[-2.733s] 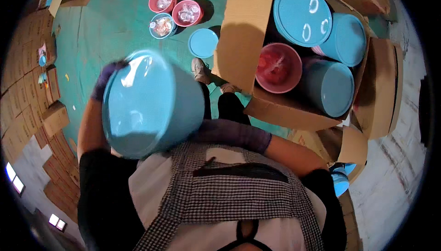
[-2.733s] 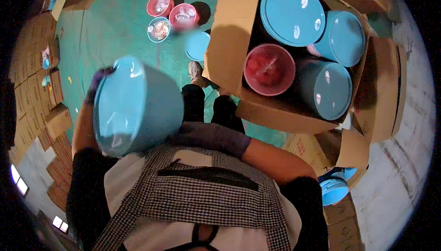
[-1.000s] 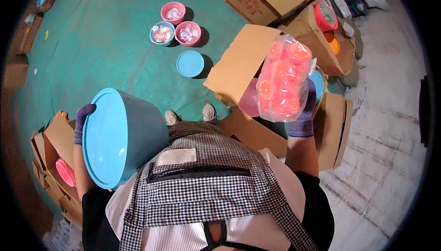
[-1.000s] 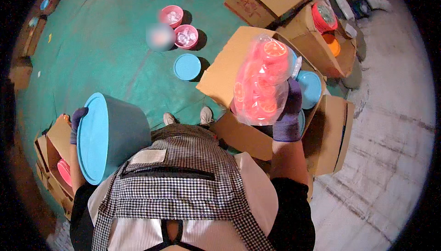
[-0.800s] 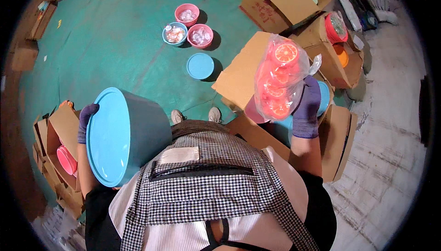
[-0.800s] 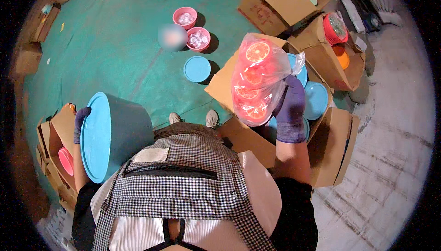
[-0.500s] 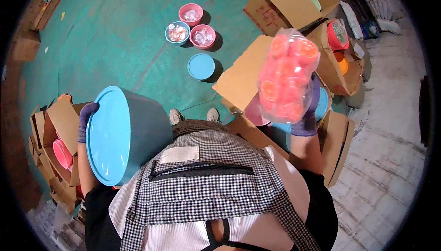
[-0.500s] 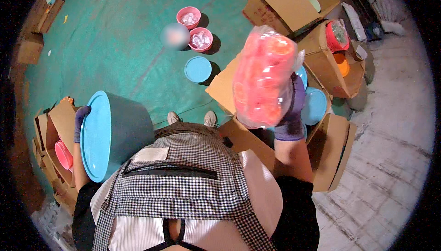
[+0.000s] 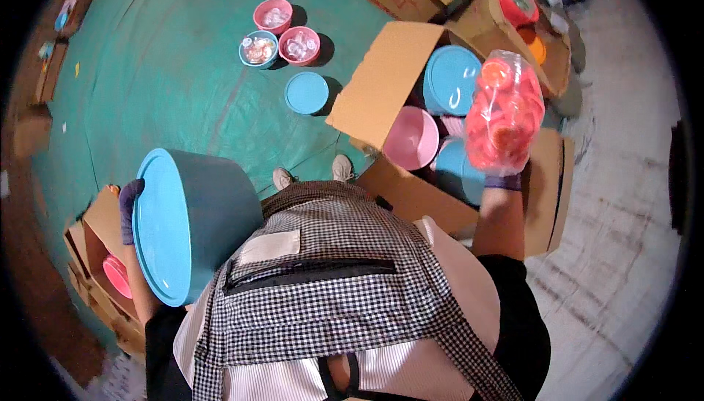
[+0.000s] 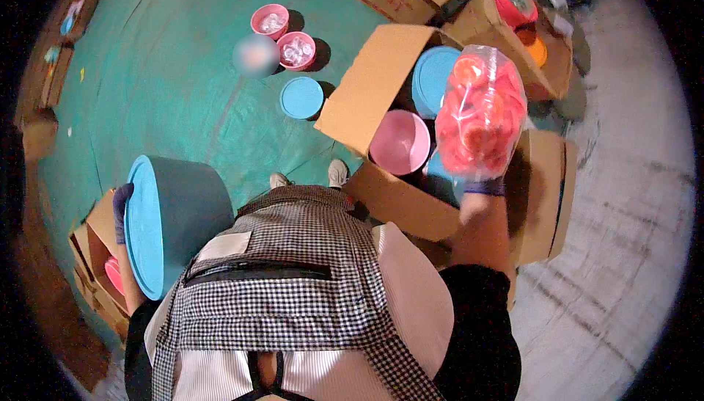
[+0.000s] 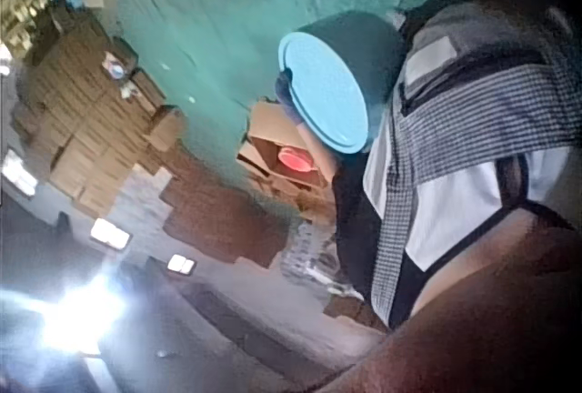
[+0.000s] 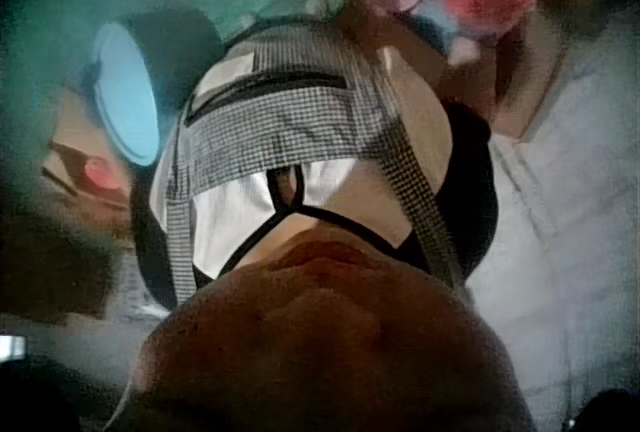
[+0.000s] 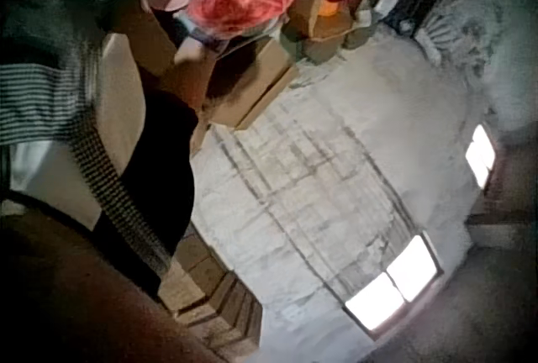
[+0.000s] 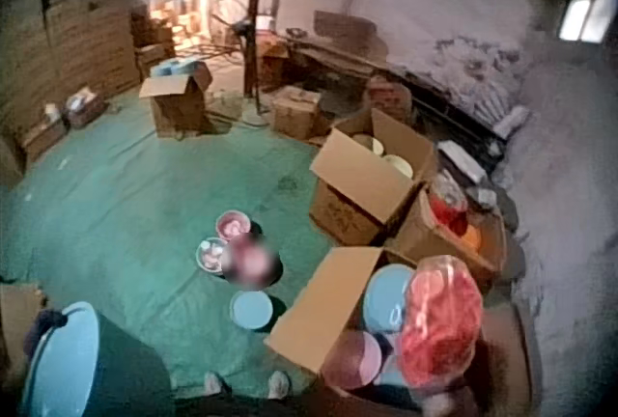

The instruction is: The person packs light blue plastic bowls into a cardboard box. They pick up stacks of bowls, inspect them, and place them into the box, occasionally handling pink bowls and plastic-wrapped items.

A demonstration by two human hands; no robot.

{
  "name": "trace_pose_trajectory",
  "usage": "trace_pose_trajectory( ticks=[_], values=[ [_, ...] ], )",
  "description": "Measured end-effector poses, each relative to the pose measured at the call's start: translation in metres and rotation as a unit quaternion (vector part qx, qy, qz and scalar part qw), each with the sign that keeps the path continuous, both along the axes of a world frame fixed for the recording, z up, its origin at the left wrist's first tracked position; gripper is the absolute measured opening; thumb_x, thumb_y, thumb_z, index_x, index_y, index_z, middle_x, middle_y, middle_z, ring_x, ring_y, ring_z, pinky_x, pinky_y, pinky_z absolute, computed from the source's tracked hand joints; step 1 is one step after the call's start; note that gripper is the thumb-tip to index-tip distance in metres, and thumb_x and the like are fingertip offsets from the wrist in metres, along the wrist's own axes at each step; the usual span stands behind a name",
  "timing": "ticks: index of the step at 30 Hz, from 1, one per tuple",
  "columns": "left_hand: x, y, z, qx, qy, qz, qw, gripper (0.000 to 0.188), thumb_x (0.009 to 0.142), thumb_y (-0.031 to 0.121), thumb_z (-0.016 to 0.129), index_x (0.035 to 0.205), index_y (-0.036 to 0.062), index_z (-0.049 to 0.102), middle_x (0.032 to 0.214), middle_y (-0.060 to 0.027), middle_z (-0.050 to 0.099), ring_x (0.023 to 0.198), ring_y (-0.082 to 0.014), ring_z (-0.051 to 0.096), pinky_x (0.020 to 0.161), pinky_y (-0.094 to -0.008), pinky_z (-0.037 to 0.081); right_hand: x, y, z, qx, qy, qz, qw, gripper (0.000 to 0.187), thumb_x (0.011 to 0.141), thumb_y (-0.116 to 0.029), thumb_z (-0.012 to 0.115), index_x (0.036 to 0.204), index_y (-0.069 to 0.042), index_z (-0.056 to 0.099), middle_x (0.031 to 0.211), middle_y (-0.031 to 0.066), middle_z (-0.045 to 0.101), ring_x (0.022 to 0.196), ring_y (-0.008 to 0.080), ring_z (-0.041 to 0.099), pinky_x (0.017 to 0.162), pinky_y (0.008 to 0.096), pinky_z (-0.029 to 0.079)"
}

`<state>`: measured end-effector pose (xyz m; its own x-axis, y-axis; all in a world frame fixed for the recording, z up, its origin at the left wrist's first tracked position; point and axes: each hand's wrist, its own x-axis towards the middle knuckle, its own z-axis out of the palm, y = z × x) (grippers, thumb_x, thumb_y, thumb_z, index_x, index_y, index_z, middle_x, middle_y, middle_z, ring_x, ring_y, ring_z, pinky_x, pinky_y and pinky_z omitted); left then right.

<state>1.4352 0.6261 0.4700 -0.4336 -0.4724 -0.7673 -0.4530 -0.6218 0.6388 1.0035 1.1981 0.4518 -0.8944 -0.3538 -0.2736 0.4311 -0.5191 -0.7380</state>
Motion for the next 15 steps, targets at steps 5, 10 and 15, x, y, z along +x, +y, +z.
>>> trace_pose_trajectory(
  ticks=[5,10,15],
  values=[
    [-0.02,0.013,0.023,-0.02,-0.027,-0.005,0.999,0.038,0.077,0.036,0.068,0.098,0.0048,0.066,0.083,-0.011,0.068,0.072,-0.0255,0.064,0.07,-0.0402,0.055,0.016,0.088,-0.043,0.332,0.021,0.037,0.942,0.029,0.092,-0.02,0.058,0.115,-0.003,0.06,0.113,0.0092,0.063,0.1,0.0259,0.061,0.09,0.0358,0.049],
    [-0.043,0.007,0.033,-0.027,-0.046,-0.004,0.999,0.029,0.078,0.035,0.068,0.092,0.0095,0.065,0.082,-0.0069,0.065,0.075,-0.0216,0.062,0.071,-0.0381,0.054,0.07,0.064,-0.118,0.489,0.053,0.08,0.867,0.031,0.088,-0.022,0.06,0.11,-0.001,0.06,0.104,0.0143,0.062,0.099,0.0228,0.059,0.089,0.0352,0.046],
    [0.001,-0.047,-0.015,-0.087,0.044,0.036,0.995,0.016,0.081,0.029,0.067,0.083,0.0136,0.063,0.082,-0.0029,0.063,0.077,-0.0166,0.06,0.07,-0.0368,0.053,0.082,0.034,-0.197,0.567,0.132,0.165,0.796,0.036,0.087,-0.025,0.061,0.111,0.0,0.058,0.105,0.0185,0.061,0.101,0.0258,0.058,0.09,0.0384,0.045]
  ],
)
